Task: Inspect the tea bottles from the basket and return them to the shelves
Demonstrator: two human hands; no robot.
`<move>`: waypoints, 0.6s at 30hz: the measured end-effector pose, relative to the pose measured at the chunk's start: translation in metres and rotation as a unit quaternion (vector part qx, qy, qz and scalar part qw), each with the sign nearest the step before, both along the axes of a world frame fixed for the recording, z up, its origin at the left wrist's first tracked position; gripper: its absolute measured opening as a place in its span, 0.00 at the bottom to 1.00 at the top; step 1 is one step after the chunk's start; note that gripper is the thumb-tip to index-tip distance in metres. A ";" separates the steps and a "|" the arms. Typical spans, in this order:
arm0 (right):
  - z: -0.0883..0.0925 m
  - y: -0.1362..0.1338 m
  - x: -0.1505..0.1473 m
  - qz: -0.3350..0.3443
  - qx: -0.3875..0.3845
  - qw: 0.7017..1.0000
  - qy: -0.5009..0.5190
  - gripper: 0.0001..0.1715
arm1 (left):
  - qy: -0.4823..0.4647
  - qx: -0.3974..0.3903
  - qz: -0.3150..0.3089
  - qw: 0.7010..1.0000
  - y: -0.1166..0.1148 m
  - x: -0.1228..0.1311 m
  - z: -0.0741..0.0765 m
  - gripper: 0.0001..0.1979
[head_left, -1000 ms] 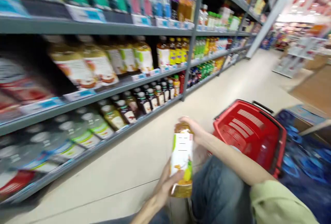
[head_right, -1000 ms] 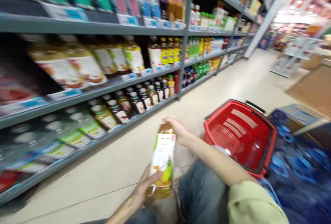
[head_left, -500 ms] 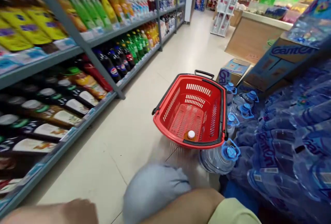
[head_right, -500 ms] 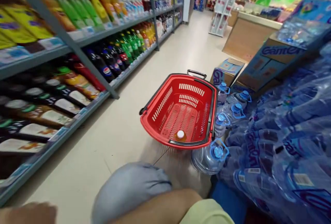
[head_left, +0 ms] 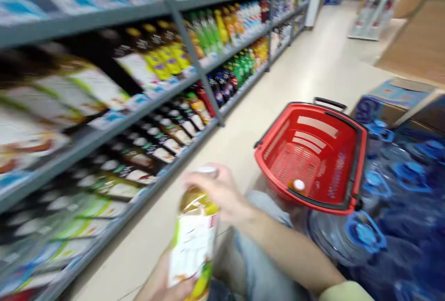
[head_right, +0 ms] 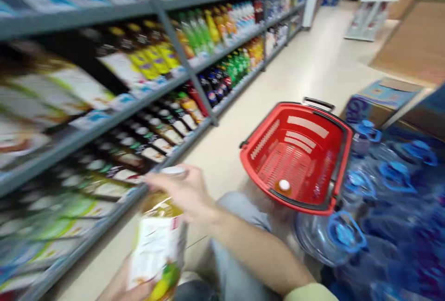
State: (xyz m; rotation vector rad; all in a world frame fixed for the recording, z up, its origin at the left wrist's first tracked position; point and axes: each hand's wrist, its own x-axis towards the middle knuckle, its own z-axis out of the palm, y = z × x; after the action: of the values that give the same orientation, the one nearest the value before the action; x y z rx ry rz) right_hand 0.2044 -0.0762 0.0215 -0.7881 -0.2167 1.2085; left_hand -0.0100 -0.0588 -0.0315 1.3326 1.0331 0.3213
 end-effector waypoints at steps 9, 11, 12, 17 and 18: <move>0.031 0.049 -0.023 0.077 -0.051 0.996 -0.010 0.22 | -0.292 0.006 -0.052 0.955 -0.009 -0.014 0.018 0.47; 0.038 0.060 -0.041 0.122 -0.031 0.990 -0.059 0.20 | -0.333 0.028 -0.019 0.942 -0.009 -0.022 0.016 0.45; 0.038 0.064 -0.051 0.145 -0.005 0.986 -0.085 0.19 | -0.354 0.043 -0.001 0.934 -0.008 -0.026 0.015 0.45; 0.006 0.055 -0.099 0.233 0.050 0.966 -0.101 0.32 | -0.422 0.103 0.078 0.897 -0.003 -0.038 0.007 0.47; -0.003 0.050 -0.105 0.238 0.036 0.965 -0.104 0.34 | -0.425 0.108 0.087 0.894 -0.003 -0.040 0.004 0.49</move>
State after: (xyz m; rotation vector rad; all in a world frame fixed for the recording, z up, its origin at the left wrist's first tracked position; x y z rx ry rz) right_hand 0.0990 -0.0263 0.0185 -0.8241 -0.6495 1.5576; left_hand -0.0497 -0.0619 -0.0278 1.1047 0.3676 1.0738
